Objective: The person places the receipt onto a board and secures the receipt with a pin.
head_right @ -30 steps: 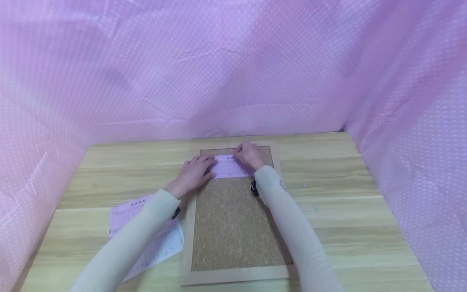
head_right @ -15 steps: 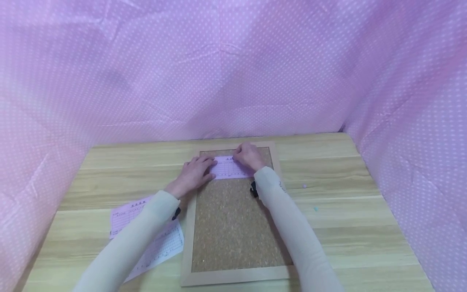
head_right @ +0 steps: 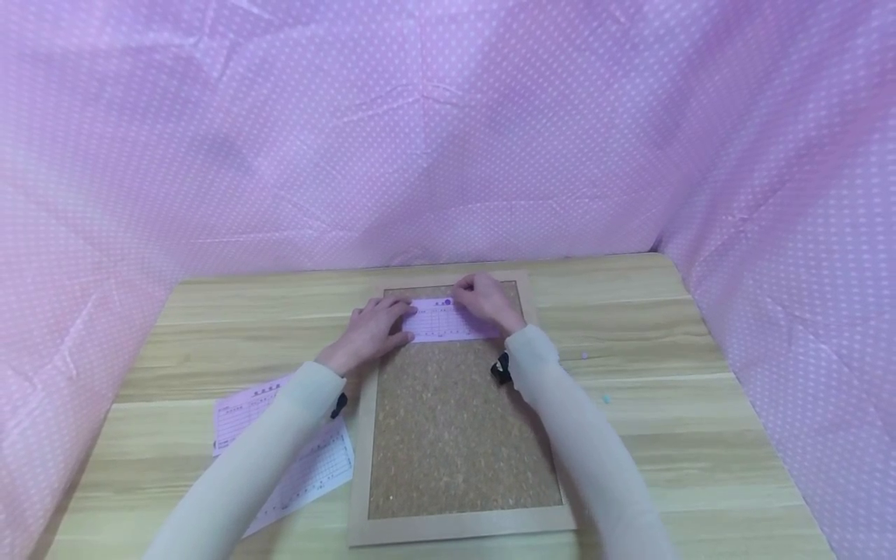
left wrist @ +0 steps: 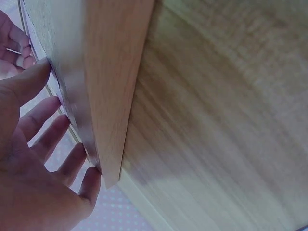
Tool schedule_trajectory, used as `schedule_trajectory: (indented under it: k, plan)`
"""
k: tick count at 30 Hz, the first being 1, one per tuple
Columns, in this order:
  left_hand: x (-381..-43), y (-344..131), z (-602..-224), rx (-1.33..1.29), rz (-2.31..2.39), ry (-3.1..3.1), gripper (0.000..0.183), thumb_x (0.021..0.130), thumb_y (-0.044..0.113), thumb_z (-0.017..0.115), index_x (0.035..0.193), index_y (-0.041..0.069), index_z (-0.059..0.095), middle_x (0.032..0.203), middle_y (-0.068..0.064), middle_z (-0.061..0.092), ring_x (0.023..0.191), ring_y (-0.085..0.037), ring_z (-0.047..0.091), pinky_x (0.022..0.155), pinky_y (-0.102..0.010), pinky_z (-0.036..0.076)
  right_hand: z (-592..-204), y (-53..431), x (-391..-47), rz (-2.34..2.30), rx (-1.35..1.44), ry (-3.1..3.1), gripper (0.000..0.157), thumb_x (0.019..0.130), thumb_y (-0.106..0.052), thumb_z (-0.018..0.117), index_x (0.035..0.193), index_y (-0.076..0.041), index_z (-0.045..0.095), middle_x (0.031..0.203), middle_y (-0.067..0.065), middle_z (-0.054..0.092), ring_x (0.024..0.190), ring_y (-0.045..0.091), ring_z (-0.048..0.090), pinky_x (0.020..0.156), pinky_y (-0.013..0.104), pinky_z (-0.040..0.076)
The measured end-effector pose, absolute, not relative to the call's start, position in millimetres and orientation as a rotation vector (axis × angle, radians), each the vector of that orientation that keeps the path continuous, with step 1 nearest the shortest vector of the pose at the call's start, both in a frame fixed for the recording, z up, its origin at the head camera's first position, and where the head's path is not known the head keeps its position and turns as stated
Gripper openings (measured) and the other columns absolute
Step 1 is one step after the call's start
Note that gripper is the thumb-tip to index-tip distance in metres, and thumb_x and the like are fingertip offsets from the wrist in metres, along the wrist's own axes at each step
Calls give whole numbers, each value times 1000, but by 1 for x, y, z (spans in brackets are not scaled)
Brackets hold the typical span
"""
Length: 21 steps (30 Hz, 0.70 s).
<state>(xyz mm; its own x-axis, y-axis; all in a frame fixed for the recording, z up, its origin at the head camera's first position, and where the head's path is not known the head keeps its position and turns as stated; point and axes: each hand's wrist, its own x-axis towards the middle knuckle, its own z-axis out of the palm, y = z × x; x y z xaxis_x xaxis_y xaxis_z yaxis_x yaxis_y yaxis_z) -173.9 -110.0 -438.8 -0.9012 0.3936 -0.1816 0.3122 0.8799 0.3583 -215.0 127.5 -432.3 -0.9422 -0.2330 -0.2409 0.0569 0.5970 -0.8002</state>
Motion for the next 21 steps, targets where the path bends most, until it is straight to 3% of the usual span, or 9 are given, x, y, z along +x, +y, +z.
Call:
schedule_trajectory:
  k: [7,15,21]
  plan:
    - [-176,-112,-441,553,486,2810,53,99,31,72,147,14,57,159,-7,44,143,-37,39,109,-56,35,-420,142,-206,-1287,-188,2529,35,105,-23,59,130,-1,68,123,16,69,116,32,61,105,50,46]
    - [-176,-114,-440,550,514,2809,53,98,31,73,146,13,58,159,-7,45,144,-38,38,110,-58,34,-413,156,-193,-1286,-290,2611,35,104,-22,61,129,2,67,122,20,70,112,34,64,98,49,52]
    - [-174,-113,-438,565,558,2810,53,97,29,74,144,11,59,157,-9,47,143,-39,39,110,-59,33,-411,164,-181,-1260,-317,2661,34,105,-22,61,127,3,68,124,21,69,115,37,65,101,52,51]
